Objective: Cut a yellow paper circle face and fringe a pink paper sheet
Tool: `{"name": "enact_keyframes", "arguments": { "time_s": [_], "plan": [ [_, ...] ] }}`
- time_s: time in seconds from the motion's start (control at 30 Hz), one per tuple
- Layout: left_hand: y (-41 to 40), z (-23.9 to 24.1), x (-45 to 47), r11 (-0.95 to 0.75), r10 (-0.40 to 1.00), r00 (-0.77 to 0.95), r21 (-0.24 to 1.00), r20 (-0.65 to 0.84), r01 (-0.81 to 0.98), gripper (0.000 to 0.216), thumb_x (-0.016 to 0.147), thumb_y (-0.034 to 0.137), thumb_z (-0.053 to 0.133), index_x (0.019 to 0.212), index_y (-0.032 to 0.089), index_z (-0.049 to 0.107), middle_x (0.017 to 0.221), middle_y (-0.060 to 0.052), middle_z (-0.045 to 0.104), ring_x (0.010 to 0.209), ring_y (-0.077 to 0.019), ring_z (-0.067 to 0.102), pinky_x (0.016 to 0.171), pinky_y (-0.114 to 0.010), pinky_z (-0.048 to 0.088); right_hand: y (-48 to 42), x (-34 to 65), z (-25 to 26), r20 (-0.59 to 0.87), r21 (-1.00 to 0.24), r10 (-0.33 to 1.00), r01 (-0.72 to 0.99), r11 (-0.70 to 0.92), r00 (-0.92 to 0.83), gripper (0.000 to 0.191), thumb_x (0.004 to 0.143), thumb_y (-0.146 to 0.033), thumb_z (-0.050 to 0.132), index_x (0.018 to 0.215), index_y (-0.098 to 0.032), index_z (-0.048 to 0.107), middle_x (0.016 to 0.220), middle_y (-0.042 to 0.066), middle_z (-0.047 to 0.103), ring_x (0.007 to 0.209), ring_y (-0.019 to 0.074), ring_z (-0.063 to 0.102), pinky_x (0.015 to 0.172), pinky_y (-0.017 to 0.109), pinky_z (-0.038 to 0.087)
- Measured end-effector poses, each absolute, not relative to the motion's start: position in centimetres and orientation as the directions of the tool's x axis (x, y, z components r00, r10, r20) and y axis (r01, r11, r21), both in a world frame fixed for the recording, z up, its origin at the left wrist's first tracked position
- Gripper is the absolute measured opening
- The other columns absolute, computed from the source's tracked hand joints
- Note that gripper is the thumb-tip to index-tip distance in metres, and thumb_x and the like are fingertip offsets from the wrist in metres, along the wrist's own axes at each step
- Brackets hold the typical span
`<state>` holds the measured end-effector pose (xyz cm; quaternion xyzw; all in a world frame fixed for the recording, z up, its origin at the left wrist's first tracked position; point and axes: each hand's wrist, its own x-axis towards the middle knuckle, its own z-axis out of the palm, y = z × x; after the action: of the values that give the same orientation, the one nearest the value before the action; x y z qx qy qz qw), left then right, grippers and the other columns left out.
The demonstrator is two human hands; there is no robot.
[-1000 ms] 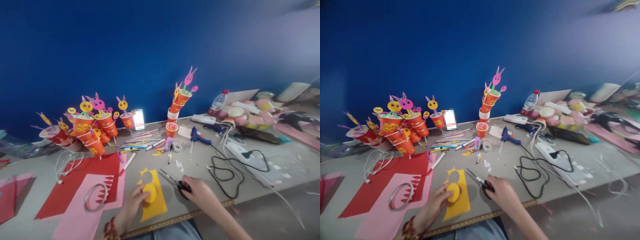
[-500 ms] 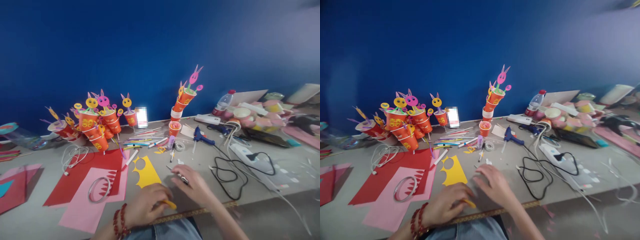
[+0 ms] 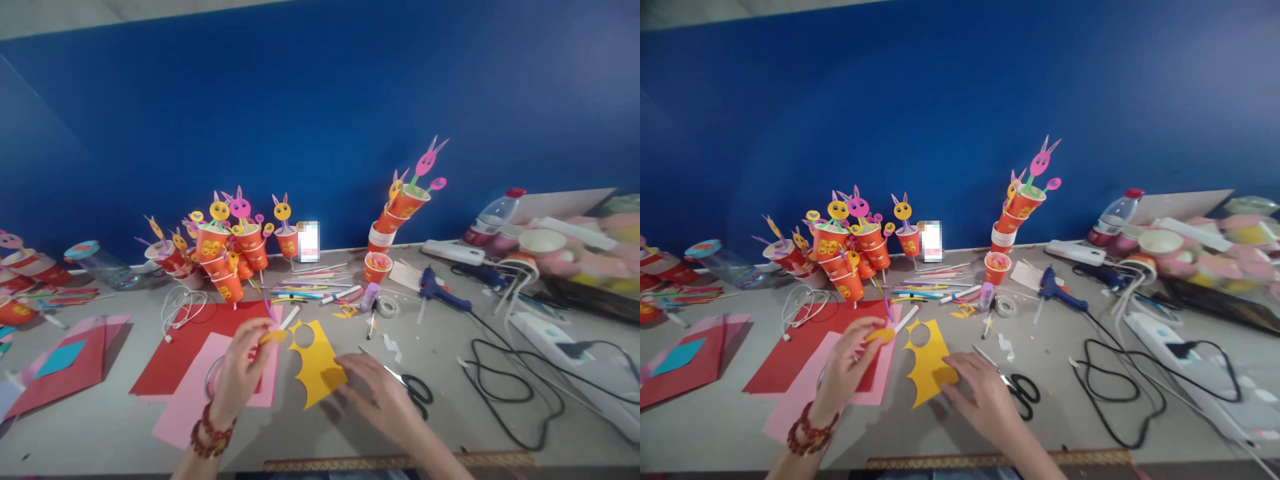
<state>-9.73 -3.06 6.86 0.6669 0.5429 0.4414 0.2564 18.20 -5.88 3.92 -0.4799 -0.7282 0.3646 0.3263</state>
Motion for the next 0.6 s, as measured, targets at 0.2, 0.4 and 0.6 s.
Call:
{"name": "enact_keyframes", "arguments": {
  "time_s": [0.2,0.4,0.6],
  "plan": [
    [-4.7,4.4,-5.8,-0.072,0.992,0.122,0.962,0.041,0.263,0.025,0.091,0.042,0.058,0.102,0.02,0.065,0.101,-0.008,0.067,0.097,-0.0258,0.062,0.086,-0.034,0.05,-5.2,12.4,4.1,0.045,-0.996,0.965,0.065,0.064,-0.259,0.023,0.088,-0.04,0.064,0.097,-0.018,0.063,0.083,0.004,0.067,0.073,0.0176,0.063,0.067,0.027,0.052],
    [-4.4,4.5,-5.5,-0.025,0.974,0.227,0.986,-0.014,0.168,0.025,0.094,0.043,0.054,0.09,0.02,0.062,0.087,-0.004,0.065,0.083,-0.0206,0.061,0.075,-0.028,0.049,-4.3,12.0,3.2,-0.087,-0.992,0.972,-0.075,-0.106,-0.22,0.039,0.081,-0.055,0.066,0.073,-0.02,0.05,0.061,-0.005,0.049,0.055,0.0123,0.05,0.053,0.023,0.042],
    [-2.9,4.2,-6.9,-0.322,0.946,0.242,0.716,0.216,0.619,0.019,0.093,0.029,0.052,0.107,0.024,0.064,0.113,-0.009,0.065,0.11,-0.0287,0.058,0.097,-0.043,0.045,-4.2,16.4,0.6,-0.054,-0.999,0.998,-0.005,-0.054,0.014,0.04,0.081,-0.055,0.064,0.069,-0.021,0.048,0.057,-0.005,0.044,0.053,0.0134,0.043,0.051,0.025,0.036]
  ]
}}
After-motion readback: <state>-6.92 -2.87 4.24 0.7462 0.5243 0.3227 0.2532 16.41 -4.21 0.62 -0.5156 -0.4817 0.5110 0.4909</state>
